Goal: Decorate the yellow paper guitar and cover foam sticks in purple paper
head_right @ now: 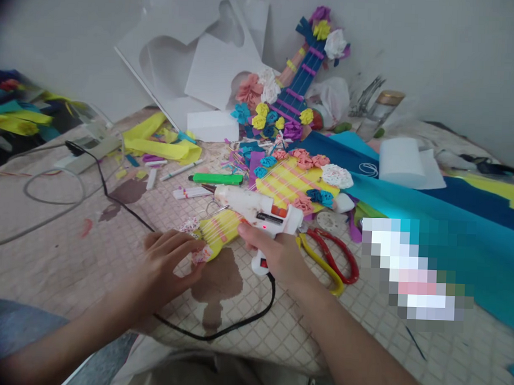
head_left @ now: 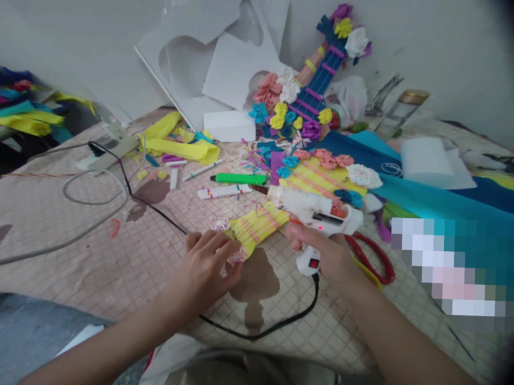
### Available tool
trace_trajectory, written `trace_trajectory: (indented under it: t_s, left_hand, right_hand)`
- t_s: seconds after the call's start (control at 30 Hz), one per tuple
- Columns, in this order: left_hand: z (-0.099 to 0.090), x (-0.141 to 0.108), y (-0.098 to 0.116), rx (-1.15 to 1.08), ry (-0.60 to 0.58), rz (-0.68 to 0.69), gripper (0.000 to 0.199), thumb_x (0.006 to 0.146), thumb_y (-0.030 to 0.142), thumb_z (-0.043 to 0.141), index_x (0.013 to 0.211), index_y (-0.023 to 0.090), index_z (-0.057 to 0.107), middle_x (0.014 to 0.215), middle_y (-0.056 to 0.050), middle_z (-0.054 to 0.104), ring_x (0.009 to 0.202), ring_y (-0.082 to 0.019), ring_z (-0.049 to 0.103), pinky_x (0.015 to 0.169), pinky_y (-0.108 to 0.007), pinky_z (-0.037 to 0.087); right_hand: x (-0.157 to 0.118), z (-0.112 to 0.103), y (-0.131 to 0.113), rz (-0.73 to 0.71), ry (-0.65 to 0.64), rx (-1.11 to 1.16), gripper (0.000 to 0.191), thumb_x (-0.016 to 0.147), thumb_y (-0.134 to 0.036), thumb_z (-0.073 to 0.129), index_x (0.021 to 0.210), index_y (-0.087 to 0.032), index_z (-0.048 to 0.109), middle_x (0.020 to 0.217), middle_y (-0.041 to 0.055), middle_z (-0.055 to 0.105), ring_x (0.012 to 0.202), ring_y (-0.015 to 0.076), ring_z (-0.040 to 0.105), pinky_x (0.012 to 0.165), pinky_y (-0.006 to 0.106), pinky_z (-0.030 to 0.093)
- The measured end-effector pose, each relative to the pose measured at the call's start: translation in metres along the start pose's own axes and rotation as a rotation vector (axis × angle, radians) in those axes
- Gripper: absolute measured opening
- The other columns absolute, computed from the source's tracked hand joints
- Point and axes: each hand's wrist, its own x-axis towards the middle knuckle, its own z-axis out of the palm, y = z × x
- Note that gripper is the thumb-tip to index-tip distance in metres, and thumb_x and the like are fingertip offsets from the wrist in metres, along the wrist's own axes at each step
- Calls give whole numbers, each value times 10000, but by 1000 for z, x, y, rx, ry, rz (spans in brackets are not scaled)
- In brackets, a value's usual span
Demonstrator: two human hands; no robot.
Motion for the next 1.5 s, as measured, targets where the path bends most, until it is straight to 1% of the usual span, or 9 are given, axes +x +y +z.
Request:
trace_trajectory:
  t_s: [0.17, 0.3, 0.4, 0.53, 0.77, 0.97, 1.2, 1.3, 1.5]
  left_hand:
    - [-2, 2, 1, 27, -46, 3, 165, 757, 155, 559, 911, 201, 597, 873, -56, 636, 821, -230, 533, 721, -375, 326]
    - [-5, 4, 3, 47, -73, -27, 205, 780, 147, 554, 977, 201, 581, 904, -48, 638, 884, -230, 535, 753, -376, 356]
    - [-7, 4, 4, 55, -63, -20, 205, 787, 150, 554, 987, 190, 557, 898, -44, 643, 886, -225, 540, 752, -373, 360]
    - [-9, 4, 3, 61, -38, -25, 137, 778, 134, 559, 900, 193, 575, 884, -39, 635, 867, -217, 535, 737, -361, 361]
    - [-8, 3, 0, 48, -74, -36, 141, 790, 140, 566, 899, 213, 619, 924, -43, 616, 892, -218, 514, 762, -374, 362]
    - [-7, 1, -2, 78, -36, 5, 115, 835, 184, 549, 892, 229, 638, 851, -32, 582, 802, -179, 499, 721, -348, 344]
    - [-7, -11, -4, 226, -87, 93, 224, 827, 134, 556, 1037, 207, 580, 845, -28, 594, 817, -203, 486, 671, -353, 299]
    - [-7, -13, -3, 289, -117, 110, 260, 827, 166, 561, 1085, 197, 564, 865, -40, 597, 833, -220, 485, 669, -361, 297]
    - [-5, -13, -4, 172, -48, 89, 223, 861, 223, 523, 1079, 201, 564, 870, -38, 591, 831, -198, 499, 689, -351, 320]
  right_hand:
    - [1, 1, -1, -50, -5, -17, 346, 671, -459, 643, 470, -203, 525, 476, -16, 518, 486, 129, 477, 482, 264, 370]
    - [1, 2, 0, -62, 17, -4, 337, 662, -453, 644, 466, -200, 537, 482, -9, 535, 492, 132, 486, 481, 269, 368]
    - [1, 2, 1, -65, 16, -2, 334, 663, -443, 648, 460, -203, 537, 479, -7, 532, 496, 135, 486, 482, 274, 364]
    - [0, 1, 2, -69, 27, -19, 342, 666, -452, 650, 455, -205, 541, 472, -4, 526, 502, 141, 488, 479, 276, 359]
    - [1, 2, 1, -57, -6, 15, 319, 659, -426, 640, 464, -200, 527, 490, -1, 515, 534, 146, 484, 494, 281, 355]
    - [1, 4, -1, -72, -23, 22, 308, 676, -391, 633, 468, -197, 514, 507, -12, 493, 526, 129, 463, 493, 270, 349]
    - [4, 3, 2, -84, -64, 24, 306, 692, -398, 621, 488, -198, 512, 500, -15, 485, 519, 129, 458, 499, 274, 354]
    - [4, 2, 3, -70, -57, -4, 303, 691, -402, 621, 488, -203, 516, 501, -13, 493, 533, 137, 471, 512, 279, 364]
    - [4, 2, 3, -46, -52, 6, 330, 682, -433, 627, 472, -202, 520, 498, -9, 503, 531, 142, 479, 515, 287, 364]
